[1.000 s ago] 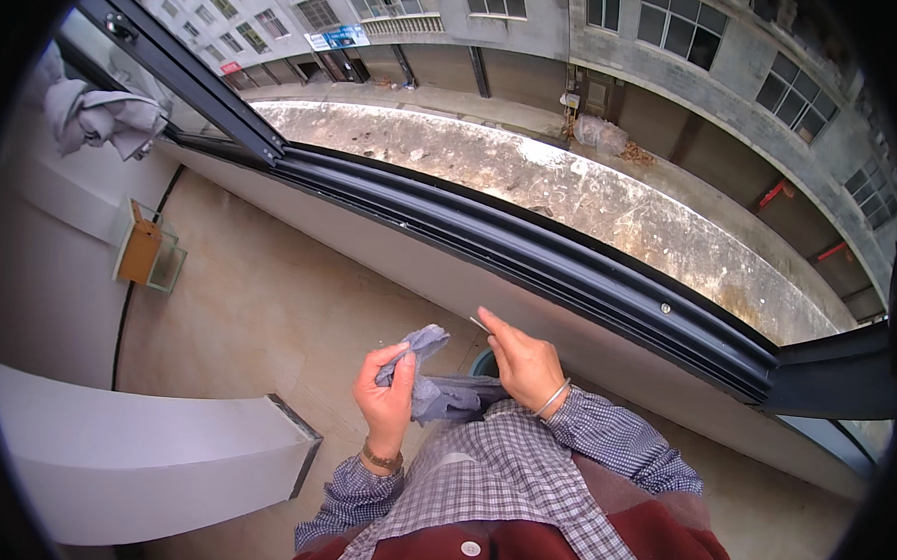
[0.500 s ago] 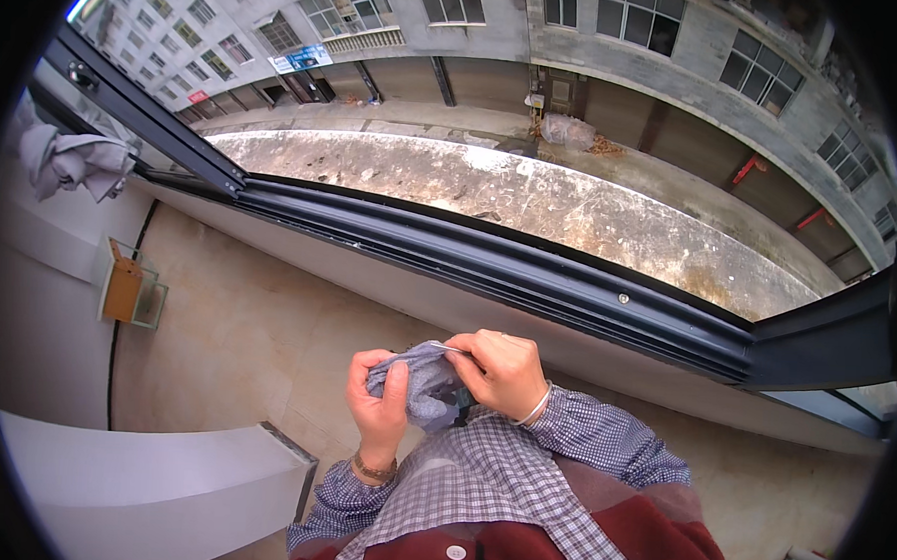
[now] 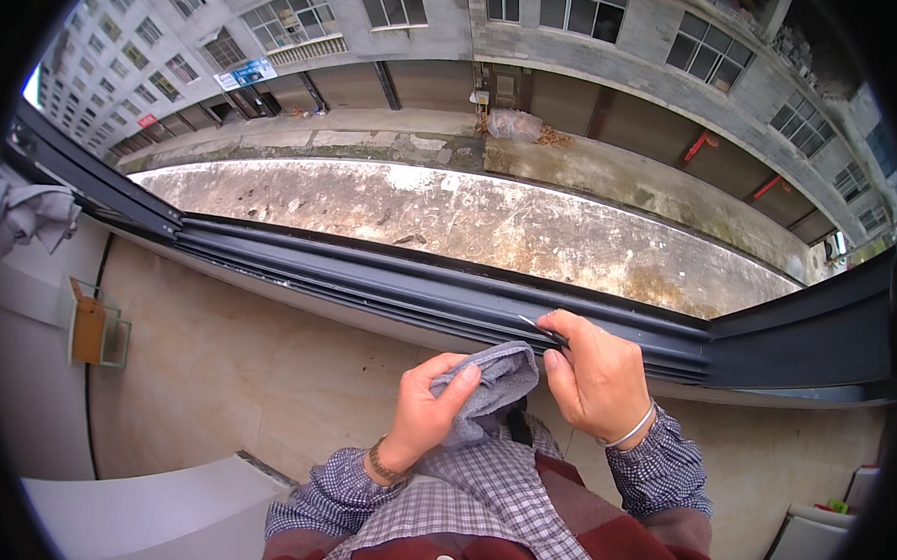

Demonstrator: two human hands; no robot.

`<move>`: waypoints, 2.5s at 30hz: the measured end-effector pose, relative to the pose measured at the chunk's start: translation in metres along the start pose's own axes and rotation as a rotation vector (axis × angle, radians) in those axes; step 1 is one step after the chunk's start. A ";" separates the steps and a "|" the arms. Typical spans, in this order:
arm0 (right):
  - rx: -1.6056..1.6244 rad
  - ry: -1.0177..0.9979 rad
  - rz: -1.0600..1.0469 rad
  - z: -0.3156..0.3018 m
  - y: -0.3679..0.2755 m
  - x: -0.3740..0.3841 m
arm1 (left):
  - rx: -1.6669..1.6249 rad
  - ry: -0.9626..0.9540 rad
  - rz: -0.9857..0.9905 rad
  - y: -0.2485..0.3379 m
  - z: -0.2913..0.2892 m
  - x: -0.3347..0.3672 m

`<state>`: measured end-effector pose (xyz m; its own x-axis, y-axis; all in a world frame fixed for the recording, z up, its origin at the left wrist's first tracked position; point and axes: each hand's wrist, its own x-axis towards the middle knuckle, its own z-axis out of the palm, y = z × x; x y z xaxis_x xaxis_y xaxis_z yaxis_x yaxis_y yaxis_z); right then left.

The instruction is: The person wipes the window frame with a cloth, repeatedly dipping the cloth into a bucket of water to clean the frame. The person moves along the frame, wiping different sections and occasionally adjusting the cloth.

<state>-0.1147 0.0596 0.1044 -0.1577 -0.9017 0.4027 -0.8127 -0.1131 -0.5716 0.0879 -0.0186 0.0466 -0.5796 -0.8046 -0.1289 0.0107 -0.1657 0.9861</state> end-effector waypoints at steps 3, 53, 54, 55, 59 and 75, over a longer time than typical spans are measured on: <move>-0.006 -0.079 -0.080 -0.009 0.002 -0.001 | 0.001 0.038 -0.019 -0.002 0.001 0.005; -0.137 -0.460 -0.186 0.022 -0.008 0.058 | 0.041 0.060 0.004 -0.011 -0.024 0.015; -0.124 -0.440 -0.160 0.028 -0.009 0.056 | 0.030 0.066 0.006 -0.011 -0.028 0.015; -0.105 -0.395 -0.183 0.034 -0.010 0.056 | 0.043 0.079 0.015 -0.011 -0.032 0.016; -0.093 -0.304 -0.219 0.049 -0.018 0.059 | 0.051 0.138 0.042 -0.014 -0.042 0.022; -0.106 -0.399 -0.171 0.033 -0.020 0.063 | 0.037 0.152 0.071 -0.015 -0.044 0.025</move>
<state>-0.0903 -0.0086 0.1178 0.1961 -0.9665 0.1657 -0.8645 -0.2502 -0.4359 0.1094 -0.0615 0.0243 -0.4488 -0.8909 -0.0702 0.0155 -0.0863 0.9961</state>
